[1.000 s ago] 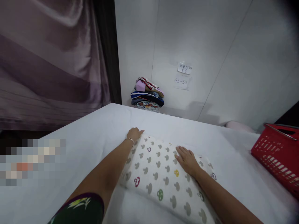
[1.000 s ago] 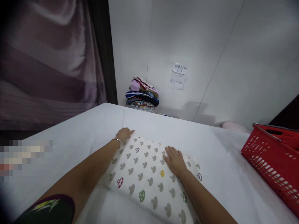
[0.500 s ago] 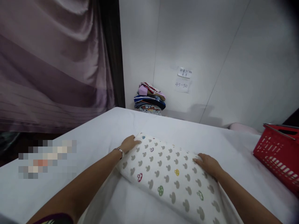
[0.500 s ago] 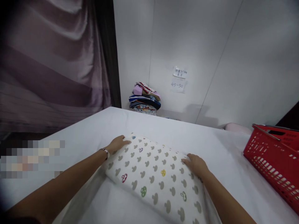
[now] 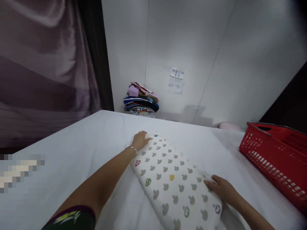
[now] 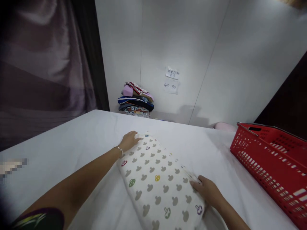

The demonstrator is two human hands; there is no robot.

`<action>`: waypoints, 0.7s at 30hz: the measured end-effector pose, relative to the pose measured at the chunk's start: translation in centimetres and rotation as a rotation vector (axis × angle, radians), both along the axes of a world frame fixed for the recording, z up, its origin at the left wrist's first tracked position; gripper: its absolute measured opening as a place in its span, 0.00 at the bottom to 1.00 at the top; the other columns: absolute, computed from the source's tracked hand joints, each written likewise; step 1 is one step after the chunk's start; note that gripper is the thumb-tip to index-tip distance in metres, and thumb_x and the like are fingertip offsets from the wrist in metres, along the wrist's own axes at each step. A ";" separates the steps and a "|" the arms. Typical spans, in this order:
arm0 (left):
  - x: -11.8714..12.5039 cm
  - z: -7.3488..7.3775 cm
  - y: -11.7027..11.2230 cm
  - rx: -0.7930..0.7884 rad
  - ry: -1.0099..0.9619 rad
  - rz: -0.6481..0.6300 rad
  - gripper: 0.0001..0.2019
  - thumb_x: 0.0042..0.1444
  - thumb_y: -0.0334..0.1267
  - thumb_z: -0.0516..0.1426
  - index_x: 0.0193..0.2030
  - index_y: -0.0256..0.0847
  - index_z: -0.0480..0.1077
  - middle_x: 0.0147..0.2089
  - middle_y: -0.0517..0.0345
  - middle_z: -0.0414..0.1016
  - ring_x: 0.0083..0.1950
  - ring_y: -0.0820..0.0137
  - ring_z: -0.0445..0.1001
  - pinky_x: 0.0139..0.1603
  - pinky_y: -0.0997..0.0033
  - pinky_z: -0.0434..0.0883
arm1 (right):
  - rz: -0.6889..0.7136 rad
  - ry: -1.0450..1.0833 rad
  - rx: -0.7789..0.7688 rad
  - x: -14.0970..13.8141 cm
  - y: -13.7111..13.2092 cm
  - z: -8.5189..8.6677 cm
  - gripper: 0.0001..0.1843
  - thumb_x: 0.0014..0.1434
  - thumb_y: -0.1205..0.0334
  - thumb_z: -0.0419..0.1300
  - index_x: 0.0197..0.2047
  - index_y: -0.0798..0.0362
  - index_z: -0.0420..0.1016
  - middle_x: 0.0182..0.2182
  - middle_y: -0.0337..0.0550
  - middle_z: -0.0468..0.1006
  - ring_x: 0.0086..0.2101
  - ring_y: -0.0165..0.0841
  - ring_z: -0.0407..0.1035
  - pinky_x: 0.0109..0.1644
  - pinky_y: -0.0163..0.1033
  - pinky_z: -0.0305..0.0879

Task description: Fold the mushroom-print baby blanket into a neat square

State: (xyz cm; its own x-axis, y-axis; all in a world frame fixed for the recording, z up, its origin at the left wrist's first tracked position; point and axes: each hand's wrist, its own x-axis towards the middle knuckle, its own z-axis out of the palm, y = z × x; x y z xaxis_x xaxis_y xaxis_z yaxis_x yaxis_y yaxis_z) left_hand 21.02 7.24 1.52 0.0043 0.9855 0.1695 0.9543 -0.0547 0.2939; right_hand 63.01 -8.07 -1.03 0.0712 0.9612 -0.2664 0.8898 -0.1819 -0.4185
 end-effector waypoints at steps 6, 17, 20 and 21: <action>-0.1 -0.6 -6.4 0.034 0.022 -0.184 0.24 0.60 0.52 0.47 0.57 0.41 0.63 0.65 0.47 0.58 0.66 0.60 0.53 0.66 0.54 0.49 | -0.017 0.267 -0.066 0.8 0.2 0.5 0.22 0.51 0.44 0.57 0.40 0.54 0.72 0.34 0.45 0.78 0.34 0.39 0.72 0.33 0.37 0.64; 7.8 -1.7 -14.7 -0.148 0.021 -0.630 0.28 0.59 0.58 0.45 0.60 0.45 0.60 0.67 0.49 0.54 0.68 0.57 0.49 0.66 0.50 0.46 | -0.510 1.020 0.126 0.0 -5.3 0.5 0.45 0.48 0.48 0.66 0.64 0.49 0.50 0.49 0.49 0.71 0.37 0.36 0.73 0.36 0.39 0.73; 9.2 -1.7 -15.9 -0.148 0.011 -0.648 0.29 0.59 0.59 0.44 0.61 0.45 0.59 0.67 0.49 0.53 0.69 0.57 0.47 0.66 0.50 0.45 | -0.610 1.143 0.201 -1.1 -7.2 -0.1 0.51 0.46 0.51 0.69 0.66 0.47 0.45 0.61 0.52 0.59 0.43 0.39 0.72 0.41 0.42 0.74; 9.6 -1.7 -16.4 -0.153 0.008 -0.671 0.30 0.58 0.60 0.43 0.62 0.45 0.58 0.68 0.49 0.52 0.69 0.57 0.46 0.67 0.50 0.44 | -0.628 1.172 0.216 -1.6 -7.9 -0.3 0.52 0.45 0.52 0.69 0.66 0.47 0.45 0.61 0.53 0.57 0.43 0.39 0.72 0.42 0.43 0.74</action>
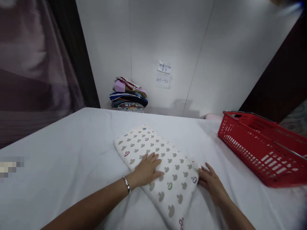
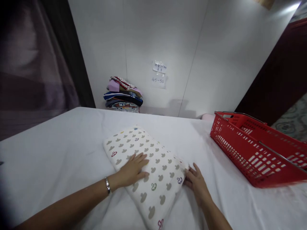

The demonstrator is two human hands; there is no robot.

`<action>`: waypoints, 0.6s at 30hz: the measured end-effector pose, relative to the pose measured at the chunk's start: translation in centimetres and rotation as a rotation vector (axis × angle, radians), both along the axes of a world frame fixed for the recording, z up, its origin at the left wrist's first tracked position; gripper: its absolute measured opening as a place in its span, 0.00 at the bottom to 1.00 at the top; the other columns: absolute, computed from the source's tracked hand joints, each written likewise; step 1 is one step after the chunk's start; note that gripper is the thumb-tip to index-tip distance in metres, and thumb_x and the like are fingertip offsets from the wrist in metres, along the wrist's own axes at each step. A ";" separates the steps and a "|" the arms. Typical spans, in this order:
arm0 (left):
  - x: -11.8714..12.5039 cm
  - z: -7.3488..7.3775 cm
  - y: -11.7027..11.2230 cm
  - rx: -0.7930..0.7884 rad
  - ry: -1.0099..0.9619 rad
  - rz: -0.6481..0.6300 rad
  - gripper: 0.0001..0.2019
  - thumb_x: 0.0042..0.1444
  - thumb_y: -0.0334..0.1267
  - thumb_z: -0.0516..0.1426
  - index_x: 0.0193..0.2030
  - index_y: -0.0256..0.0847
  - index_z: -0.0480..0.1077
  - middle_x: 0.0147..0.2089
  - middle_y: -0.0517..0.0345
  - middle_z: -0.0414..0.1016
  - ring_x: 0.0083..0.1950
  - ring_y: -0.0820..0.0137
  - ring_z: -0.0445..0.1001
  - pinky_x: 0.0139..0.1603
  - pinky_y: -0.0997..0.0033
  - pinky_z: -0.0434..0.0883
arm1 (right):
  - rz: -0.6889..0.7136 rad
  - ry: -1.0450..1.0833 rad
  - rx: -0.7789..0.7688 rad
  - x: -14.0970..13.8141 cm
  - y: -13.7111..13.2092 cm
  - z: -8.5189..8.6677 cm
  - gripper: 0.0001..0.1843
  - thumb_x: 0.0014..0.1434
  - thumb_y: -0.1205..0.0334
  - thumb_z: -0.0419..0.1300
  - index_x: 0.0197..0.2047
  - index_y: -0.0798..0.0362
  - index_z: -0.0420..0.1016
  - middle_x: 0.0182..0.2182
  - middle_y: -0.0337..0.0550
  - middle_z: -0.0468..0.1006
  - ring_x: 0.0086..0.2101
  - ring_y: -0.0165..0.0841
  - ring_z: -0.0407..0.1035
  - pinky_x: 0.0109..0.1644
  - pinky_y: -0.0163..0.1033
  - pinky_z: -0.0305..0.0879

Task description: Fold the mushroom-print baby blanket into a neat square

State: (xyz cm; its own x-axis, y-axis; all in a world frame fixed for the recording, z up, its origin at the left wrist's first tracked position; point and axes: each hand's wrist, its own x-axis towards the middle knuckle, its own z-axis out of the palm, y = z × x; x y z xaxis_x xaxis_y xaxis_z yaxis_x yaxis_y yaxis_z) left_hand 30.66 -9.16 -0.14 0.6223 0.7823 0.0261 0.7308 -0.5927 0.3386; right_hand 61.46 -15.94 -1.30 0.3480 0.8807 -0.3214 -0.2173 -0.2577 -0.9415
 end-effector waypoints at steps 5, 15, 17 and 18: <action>1.7 0.4 -1.8 -0.010 0.005 -0.045 0.30 0.59 0.59 0.42 0.62 0.47 0.57 0.68 0.52 0.51 0.69 0.58 0.45 0.67 0.49 0.42 | -0.030 0.096 -0.019 -2.1 -2.9 -0.2 0.55 0.45 0.52 0.69 0.67 0.51 0.41 0.49 0.51 0.72 0.39 0.38 0.74 0.42 0.45 0.73; 2.6 0.3 1.1 0.104 -0.025 -0.001 0.19 0.63 0.47 0.43 0.56 0.46 0.64 0.65 0.54 0.59 0.66 0.61 0.54 0.65 0.49 0.48 | 0.234 -0.257 -0.005 -2.6 -4.1 -0.3 0.51 0.50 0.49 0.62 0.68 0.49 0.37 0.27 0.37 0.74 0.23 0.33 0.69 0.26 0.38 0.67; 2.9 0.5 3.4 0.156 0.004 0.029 0.17 0.63 0.41 0.44 0.55 0.46 0.65 0.64 0.55 0.61 0.66 0.62 0.54 0.65 0.51 0.51 | 0.245 -0.606 0.053 -1.4 -3.3 -0.1 0.40 0.52 0.49 0.59 0.65 0.50 0.51 0.31 0.40 0.76 0.23 0.32 0.68 0.29 0.39 0.66; 3.0 0.5 4.8 0.178 0.029 0.045 0.17 0.62 0.38 0.44 0.55 0.46 0.65 0.64 0.55 0.61 0.66 0.62 0.55 0.65 0.52 0.51 | 0.243 -0.767 0.102 -0.8 -2.7 0.1 0.33 0.54 0.49 0.57 0.61 0.51 0.60 0.33 0.41 0.76 0.25 0.32 0.68 0.32 0.40 0.66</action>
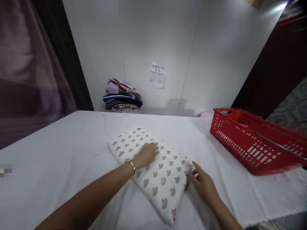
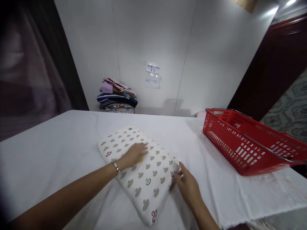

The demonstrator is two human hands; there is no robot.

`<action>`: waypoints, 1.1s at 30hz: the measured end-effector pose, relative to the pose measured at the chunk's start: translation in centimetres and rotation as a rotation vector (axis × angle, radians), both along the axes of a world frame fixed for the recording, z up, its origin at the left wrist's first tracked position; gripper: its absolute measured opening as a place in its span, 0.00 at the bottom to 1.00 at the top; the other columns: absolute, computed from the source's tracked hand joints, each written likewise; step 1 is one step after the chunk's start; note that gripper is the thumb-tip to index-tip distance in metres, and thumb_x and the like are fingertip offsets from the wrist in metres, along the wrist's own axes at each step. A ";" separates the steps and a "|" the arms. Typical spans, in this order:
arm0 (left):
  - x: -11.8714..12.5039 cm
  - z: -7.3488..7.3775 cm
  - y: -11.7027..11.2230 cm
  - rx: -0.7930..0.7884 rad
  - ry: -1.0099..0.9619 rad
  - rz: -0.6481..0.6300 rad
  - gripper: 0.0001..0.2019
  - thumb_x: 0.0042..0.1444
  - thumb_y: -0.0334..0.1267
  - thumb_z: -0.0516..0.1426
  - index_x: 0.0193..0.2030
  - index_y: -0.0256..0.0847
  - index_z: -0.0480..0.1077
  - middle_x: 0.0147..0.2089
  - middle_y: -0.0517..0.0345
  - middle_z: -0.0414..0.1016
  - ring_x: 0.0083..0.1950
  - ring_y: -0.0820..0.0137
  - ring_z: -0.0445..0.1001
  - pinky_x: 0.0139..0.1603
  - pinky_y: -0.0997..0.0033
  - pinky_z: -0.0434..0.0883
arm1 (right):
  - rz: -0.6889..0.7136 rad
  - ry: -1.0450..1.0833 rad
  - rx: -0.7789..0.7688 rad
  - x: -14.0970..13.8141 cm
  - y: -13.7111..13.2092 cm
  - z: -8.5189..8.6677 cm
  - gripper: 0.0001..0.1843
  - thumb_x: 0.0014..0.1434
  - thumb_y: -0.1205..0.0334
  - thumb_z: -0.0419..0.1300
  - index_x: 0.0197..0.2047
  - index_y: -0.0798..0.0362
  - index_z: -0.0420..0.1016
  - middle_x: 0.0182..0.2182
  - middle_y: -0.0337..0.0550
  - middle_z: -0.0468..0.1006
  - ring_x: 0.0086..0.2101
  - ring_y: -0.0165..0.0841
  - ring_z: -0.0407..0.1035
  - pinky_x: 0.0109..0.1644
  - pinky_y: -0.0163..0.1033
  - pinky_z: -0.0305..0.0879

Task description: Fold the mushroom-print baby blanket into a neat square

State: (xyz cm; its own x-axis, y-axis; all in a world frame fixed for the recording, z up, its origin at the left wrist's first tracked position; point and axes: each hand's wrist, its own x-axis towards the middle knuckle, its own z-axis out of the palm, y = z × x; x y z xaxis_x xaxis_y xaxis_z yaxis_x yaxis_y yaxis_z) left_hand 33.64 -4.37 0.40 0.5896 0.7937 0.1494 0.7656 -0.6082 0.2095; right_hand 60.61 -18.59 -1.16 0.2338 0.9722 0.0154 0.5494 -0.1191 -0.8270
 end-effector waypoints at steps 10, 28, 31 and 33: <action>1.5 0.3 9.9 0.018 0.217 -0.097 0.24 0.48 0.24 0.52 0.54 0.40 0.66 0.59 0.48 0.67 0.62 0.60 0.60 0.59 0.59 0.59 | 0.305 -0.621 0.078 -2.7 9.5 2.8 0.17 0.59 0.63 0.50 0.50 0.54 0.71 0.48 0.48 0.73 0.48 0.38 0.64 0.53 0.39 0.57; 2.4 2.1 11.8 0.051 0.376 -0.312 0.19 0.48 0.30 0.53 0.49 0.43 0.69 0.53 0.50 0.70 0.52 0.61 0.66 0.56 0.59 0.56 | 0.315 -0.547 -0.383 -2.7 15.6 3.1 0.24 0.44 0.59 0.64 0.45 0.56 0.69 0.41 0.49 0.76 0.38 0.39 0.70 0.36 0.37 0.61; 2.2 1.9 11.7 0.061 0.359 -0.320 0.20 0.49 0.29 0.52 0.50 0.44 0.68 0.55 0.50 0.69 0.53 0.61 0.65 0.56 0.59 0.55 | 0.295 -0.584 -0.374 -3.4 14.9 3.5 0.19 0.46 0.61 0.62 0.44 0.54 0.69 0.38 0.47 0.76 0.37 0.38 0.70 0.34 0.36 0.59; 2.0 1.7 11.7 0.074 0.330 -0.344 0.20 0.49 0.29 0.52 0.51 0.44 0.67 0.56 0.50 0.68 0.54 0.60 0.64 0.57 0.58 0.54 | 0.294 -0.670 -0.350 -4.0 14.0 3.9 0.15 0.49 0.63 0.58 0.43 0.54 0.69 0.37 0.47 0.76 0.37 0.38 0.70 0.33 0.36 0.58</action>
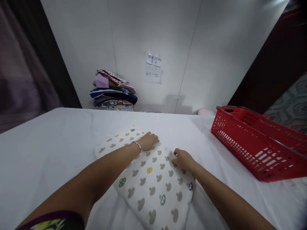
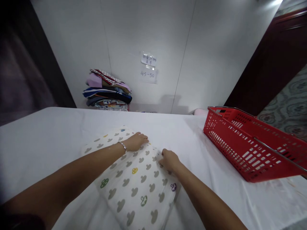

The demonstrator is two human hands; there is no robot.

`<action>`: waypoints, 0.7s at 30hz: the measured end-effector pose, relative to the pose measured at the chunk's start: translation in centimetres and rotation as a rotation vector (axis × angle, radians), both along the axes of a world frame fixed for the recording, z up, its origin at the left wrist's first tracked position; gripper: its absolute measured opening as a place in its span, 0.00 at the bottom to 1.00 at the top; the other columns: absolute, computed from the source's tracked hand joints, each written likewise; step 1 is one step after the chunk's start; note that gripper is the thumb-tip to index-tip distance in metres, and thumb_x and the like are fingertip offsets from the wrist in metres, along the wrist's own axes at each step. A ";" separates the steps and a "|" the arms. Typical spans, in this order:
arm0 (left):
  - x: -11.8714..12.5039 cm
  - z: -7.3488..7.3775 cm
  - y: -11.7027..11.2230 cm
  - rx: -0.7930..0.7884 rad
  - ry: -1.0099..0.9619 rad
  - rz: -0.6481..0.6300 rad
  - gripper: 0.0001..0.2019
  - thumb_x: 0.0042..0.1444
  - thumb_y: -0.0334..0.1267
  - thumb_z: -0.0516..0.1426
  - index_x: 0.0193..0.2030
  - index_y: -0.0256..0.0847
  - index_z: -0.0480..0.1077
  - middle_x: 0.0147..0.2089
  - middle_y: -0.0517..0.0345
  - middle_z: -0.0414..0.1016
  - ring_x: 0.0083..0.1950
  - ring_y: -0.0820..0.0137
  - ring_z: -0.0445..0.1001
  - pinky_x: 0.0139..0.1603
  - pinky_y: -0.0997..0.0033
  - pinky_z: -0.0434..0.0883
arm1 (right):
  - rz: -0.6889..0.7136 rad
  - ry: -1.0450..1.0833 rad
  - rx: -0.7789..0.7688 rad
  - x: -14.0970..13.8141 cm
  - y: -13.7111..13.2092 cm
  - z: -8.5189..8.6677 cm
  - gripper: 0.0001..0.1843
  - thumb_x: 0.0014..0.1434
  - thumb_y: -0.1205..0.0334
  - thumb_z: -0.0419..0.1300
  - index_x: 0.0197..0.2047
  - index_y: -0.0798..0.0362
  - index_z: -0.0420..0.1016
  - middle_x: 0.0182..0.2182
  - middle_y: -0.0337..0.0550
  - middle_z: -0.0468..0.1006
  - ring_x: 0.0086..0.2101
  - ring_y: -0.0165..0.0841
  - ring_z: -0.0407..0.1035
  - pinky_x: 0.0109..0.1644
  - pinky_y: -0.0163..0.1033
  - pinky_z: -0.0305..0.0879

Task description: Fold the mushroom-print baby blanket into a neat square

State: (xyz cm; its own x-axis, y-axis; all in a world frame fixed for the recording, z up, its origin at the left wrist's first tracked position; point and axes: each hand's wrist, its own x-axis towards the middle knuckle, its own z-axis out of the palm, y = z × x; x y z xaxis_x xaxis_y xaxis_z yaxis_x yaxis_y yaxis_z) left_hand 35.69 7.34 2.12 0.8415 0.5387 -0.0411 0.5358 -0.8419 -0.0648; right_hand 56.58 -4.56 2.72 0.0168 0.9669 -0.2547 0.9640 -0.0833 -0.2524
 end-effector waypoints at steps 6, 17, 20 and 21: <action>0.1 0.1 0.1 -0.028 -0.063 -0.014 0.19 0.48 0.28 0.52 0.48 0.44 0.68 0.53 0.51 0.70 0.54 0.61 0.64 0.57 0.60 0.54 | 0.195 -0.245 0.201 -1.9 -2.5 -0.2 0.08 0.58 0.70 0.49 0.41 0.54 0.65 0.39 0.47 0.74 0.37 0.37 0.69 0.35 0.37 0.57; 0.6 1.3 0.5 -0.123 0.022 0.135 0.13 0.43 0.30 0.56 0.38 0.42 0.69 0.40 0.52 0.75 0.45 0.61 0.71 0.53 0.60 0.61 | 0.310 -0.303 0.311 -1.9 -3.4 -1.6 0.11 0.59 0.74 0.46 0.41 0.53 0.65 0.40 0.47 0.70 0.36 0.36 0.66 0.33 0.37 0.56; 0.7 2.1 0.7 -0.259 0.046 0.283 0.17 0.45 0.37 0.56 0.45 0.45 0.70 0.44 0.52 0.76 0.48 0.58 0.70 0.52 0.59 0.63 | 0.237 -0.205 0.260 -1.6 -3.5 -0.9 0.10 0.57 0.71 0.49 0.41 0.53 0.67 0.41 0.45 0.72 0.37 0.34 0.67 0.34 0.35 0.55; 0.8 2.4 0.8 -0.298 0.051 0.311 0.18 0.45 0.39 0.56 0.46 0.47 0.70 0.46 0.53 0.76 0.49 0.59 0.70 0.50 0.61 0.64 | 0.213 -0.139 0.233 -1.3 -3.4 -0.6 0.09 0.57 0.69 0.50 0.41 0.53 0.67 0.41 0.44 0.72 0.37 0.34 0.67 0.35 0.34 0.56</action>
State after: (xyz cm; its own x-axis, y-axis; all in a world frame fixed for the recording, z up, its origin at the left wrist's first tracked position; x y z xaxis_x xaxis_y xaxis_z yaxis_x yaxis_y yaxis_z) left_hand 36.52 8.11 4.49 0.6340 0.7244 -0.2708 0.7692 -0.6269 0.1238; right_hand 55.25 -7.93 2.13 -0.1729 0.9843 -0.0356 0.9801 0.1683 -0.1056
